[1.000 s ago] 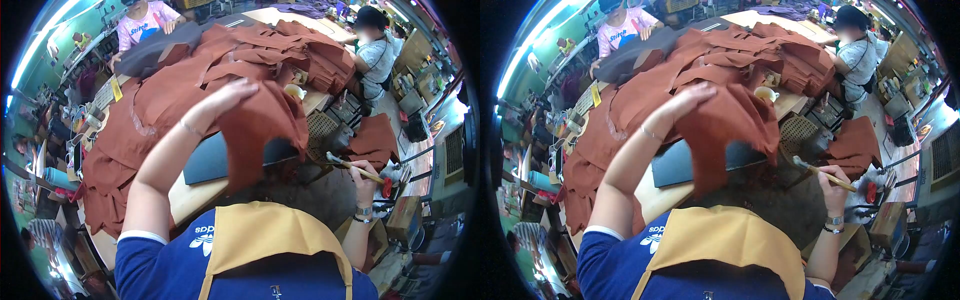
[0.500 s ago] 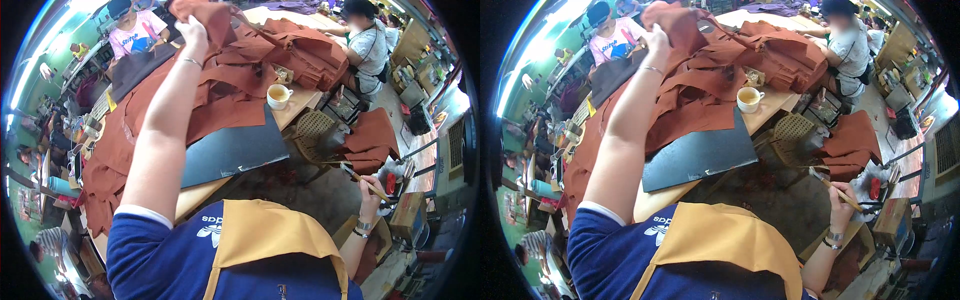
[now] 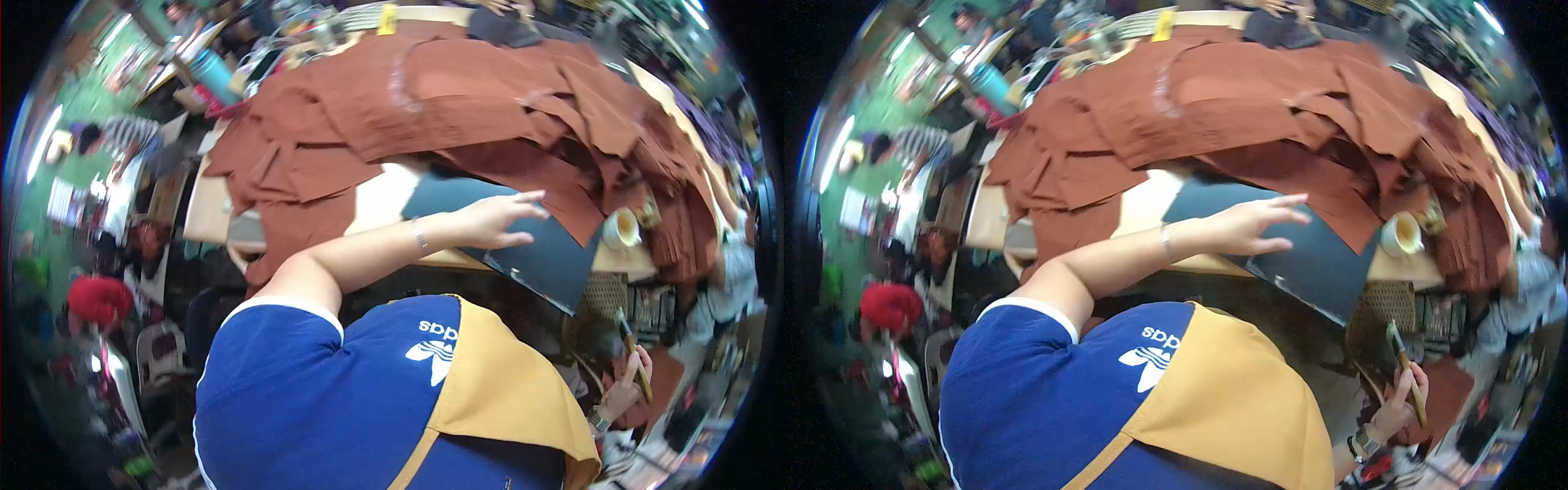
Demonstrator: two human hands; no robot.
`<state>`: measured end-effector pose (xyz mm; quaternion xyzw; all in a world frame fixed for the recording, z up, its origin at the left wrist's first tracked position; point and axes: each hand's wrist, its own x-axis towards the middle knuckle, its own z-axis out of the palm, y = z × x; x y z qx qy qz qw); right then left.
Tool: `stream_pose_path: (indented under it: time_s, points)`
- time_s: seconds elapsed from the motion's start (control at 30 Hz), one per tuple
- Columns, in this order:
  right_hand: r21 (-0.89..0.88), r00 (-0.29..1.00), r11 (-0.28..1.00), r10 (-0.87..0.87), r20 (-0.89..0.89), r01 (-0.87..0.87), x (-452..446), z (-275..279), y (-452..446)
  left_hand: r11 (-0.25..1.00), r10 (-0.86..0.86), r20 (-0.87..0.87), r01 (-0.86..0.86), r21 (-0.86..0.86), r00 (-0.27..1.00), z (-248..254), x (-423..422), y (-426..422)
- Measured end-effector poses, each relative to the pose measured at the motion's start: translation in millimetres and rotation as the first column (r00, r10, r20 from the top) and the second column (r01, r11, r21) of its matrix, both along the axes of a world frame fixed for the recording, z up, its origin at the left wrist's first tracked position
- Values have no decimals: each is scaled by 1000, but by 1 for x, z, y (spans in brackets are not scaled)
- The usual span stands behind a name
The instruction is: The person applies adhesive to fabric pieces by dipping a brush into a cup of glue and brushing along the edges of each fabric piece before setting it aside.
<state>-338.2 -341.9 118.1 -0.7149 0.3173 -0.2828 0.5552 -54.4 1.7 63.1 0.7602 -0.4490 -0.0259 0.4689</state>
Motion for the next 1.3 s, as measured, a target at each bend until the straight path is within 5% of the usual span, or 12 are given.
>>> stream_pose_path:
  time_s: [0.07,0.13,0.23,0.3,0.47,0.6,0.7,0.83,1.03,1.1,1.17,1.3]
  points:
    - [-84,988,989,127,87,-120,29,-7,-1,983,125,46,-130,133,991,-3,-12,65]
    - [-247,965,944,245,88,-217,52,-18,-15,864,492,132,-501,45,861,-10,-19,131]
    - [-299,960,915,281,-9,-271,87,0,-3,447,777,355,-853,268,519,-26,-31,229]
    - [-288,920,885,390,34,-365,105,9,7,207,809,388,-831,517,443,-37,-47,271]
    - [-280,891,872,443,101,-402,130,16,33,293,786,319,-774,562,529,-45,-58,317]
    - [-366,879,830,472,61,-421,129,15,39,371,892,115,-854,364,437,-55,-46,323]
    - [-383,880,823,472,54,-418,125,12,38,471,853,0,-768,434,522,-42,-40,328]
    - [-434,889,811,455,48,-392,115,15,42,421,873,-39,-708,567,487,-5,-40,308]
    - [-388,908,848,415,60,-362,102,16,43,576,784,-391,-799,173,482,-33,-26,299]
    - [-388,910,848,412,54,-361,100,15,40,400,886,-293,-911,95,358,-40,-14,302]
    - [-395,906,845,418,69,-360,98,15,40,165,934,-268,-952,-259,235,-46,1,300]
    - [-427,900,828,431,68,-364,97,18,44,140,970,-116,-881,-451,214,18,6,274]
